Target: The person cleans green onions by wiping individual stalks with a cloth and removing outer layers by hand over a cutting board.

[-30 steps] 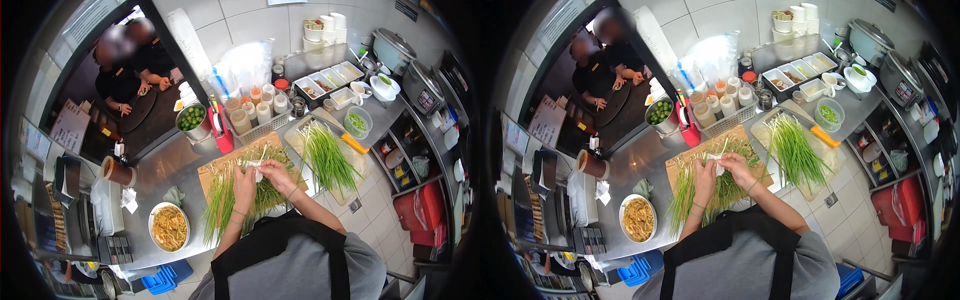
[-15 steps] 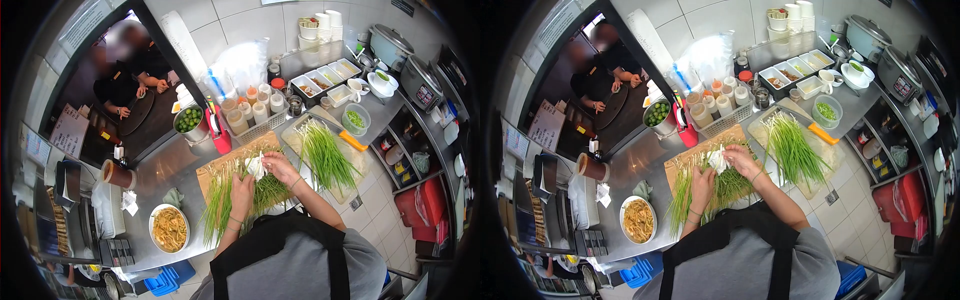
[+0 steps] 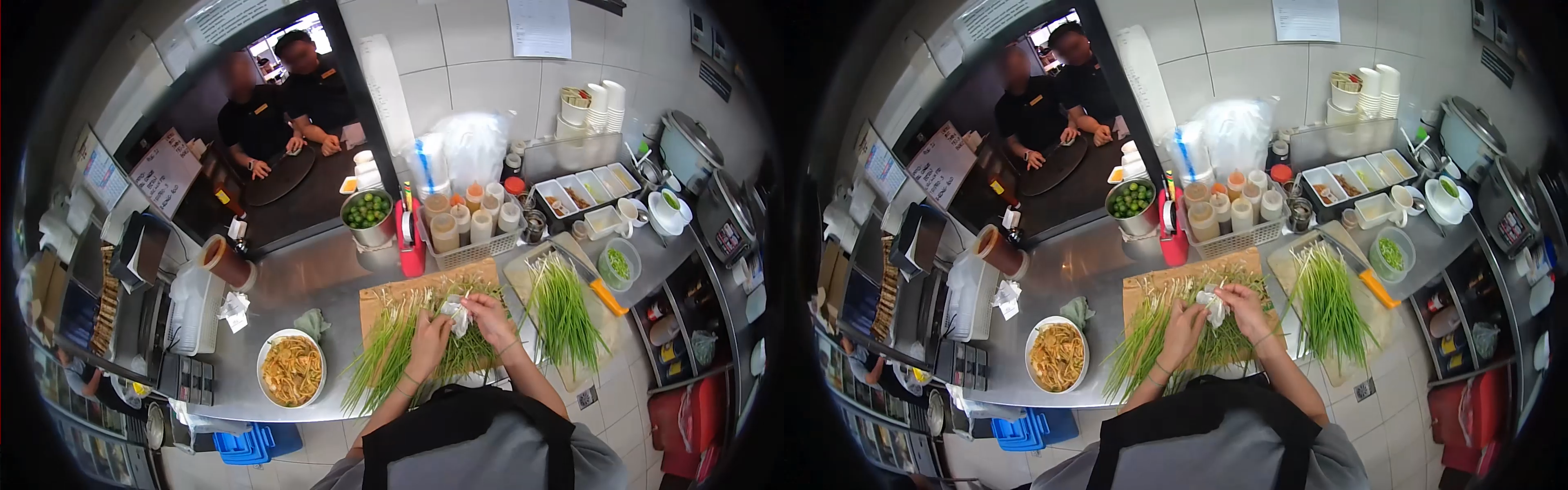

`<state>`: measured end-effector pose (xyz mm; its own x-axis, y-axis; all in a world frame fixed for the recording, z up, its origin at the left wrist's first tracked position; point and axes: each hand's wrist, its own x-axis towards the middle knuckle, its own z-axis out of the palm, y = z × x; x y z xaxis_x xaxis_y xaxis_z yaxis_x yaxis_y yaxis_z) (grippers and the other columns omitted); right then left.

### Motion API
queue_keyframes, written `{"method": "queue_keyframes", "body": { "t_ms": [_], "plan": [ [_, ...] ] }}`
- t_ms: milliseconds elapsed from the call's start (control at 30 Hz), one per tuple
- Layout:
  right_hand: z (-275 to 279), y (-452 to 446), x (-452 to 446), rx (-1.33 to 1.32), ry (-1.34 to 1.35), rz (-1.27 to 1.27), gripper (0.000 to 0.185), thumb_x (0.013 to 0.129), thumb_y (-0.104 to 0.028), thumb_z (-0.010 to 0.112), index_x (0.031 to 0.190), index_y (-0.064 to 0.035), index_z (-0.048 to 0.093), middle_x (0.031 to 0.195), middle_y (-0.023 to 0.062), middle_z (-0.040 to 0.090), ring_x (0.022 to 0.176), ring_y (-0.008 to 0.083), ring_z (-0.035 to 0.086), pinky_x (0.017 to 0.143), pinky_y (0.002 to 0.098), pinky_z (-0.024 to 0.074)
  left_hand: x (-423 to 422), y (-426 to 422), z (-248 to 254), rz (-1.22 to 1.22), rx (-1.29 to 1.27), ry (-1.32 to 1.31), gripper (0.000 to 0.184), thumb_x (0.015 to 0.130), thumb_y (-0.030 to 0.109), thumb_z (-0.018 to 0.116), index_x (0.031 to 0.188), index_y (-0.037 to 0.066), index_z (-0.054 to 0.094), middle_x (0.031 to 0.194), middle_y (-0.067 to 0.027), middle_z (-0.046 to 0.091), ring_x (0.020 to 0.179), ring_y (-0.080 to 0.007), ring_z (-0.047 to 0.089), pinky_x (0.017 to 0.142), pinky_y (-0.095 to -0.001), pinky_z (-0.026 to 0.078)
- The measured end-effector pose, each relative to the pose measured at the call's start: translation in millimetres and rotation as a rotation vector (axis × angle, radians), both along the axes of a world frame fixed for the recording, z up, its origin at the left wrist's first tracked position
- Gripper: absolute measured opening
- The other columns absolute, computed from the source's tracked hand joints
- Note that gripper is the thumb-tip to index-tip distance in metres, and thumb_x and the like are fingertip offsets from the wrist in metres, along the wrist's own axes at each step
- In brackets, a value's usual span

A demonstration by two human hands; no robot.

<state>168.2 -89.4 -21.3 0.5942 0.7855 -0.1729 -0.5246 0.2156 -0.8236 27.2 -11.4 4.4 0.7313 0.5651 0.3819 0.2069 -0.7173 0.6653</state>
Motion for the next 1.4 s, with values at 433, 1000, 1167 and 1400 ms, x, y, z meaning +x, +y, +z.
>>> {"method": "queue_keyframes", "body": {
  "t_ms": [433,1000,1167,1400],
  "plan": [
    [19,-1,-9,0.004,-0.032,0.013,0.021,0.082,-0.013,0.063,0.098,0.0023,0.063,0.089,0.0053,0.064,0.082,0.0102,0.058,0.074,0.0231,0.0448,1,19,6,-0.08,-0.467,-0.121,0.019,0.09,0.018,0.052,0.09,0.007,0.067,0.072,-0.0002,0.042,0.07,-0.0117,0.038,0.064,-0.0236,0.034],
    [5,5,-3,-0.234,-0.985,-0.364,0.004,0.074,-0.009,0.061,0.074,-0.005,0.06,0.075,0.0103,0.059,0.073,0.0292,0.059,0.066,0.0327,0.0439,-16,9,-13,-0.08,-0.553,-0.049,0.018,0.089,0.016,0.052,0.085,0.008,0.068,0.07,0.0001,0.038,0.07,-0.012,0.037,0.064,-0.0232,0.032],
    [6,0,10,-0.372,-1.168,-0.438,0.006,0.072,-0.012,0.061,0.071,-0.0058,0.06,0.075,0.0086,0.059,0.075,0.0283,0.057,0.07,0.0377,0.0384,-32,2,-8,-0.06,-0.433,-0.009,0.017,0.088,0.015,0.053,0.083,0.007,0.068,0.068,-0.0007,0.037,0.069,-0.0125,0.037,0.062,-0.0237,0.032],
    [25,-5,24,-0.629,-1.489,-0.303,0.009,0.07,-0.015,0.065,0.065,-0.008,0.061,0.074,0.0062,0.059,0.077,0.0252,0.057,0.072,0.0406,0.0343,-46,14,-6,0.04,-0.347,0.028,0.015,0.085,0.019,0.057,0.087,0.01,0.069,0.07,-0.0033,0.037,0.07,-0.0149,0.039,0.061,-0.026,0.034]
  ]
}}
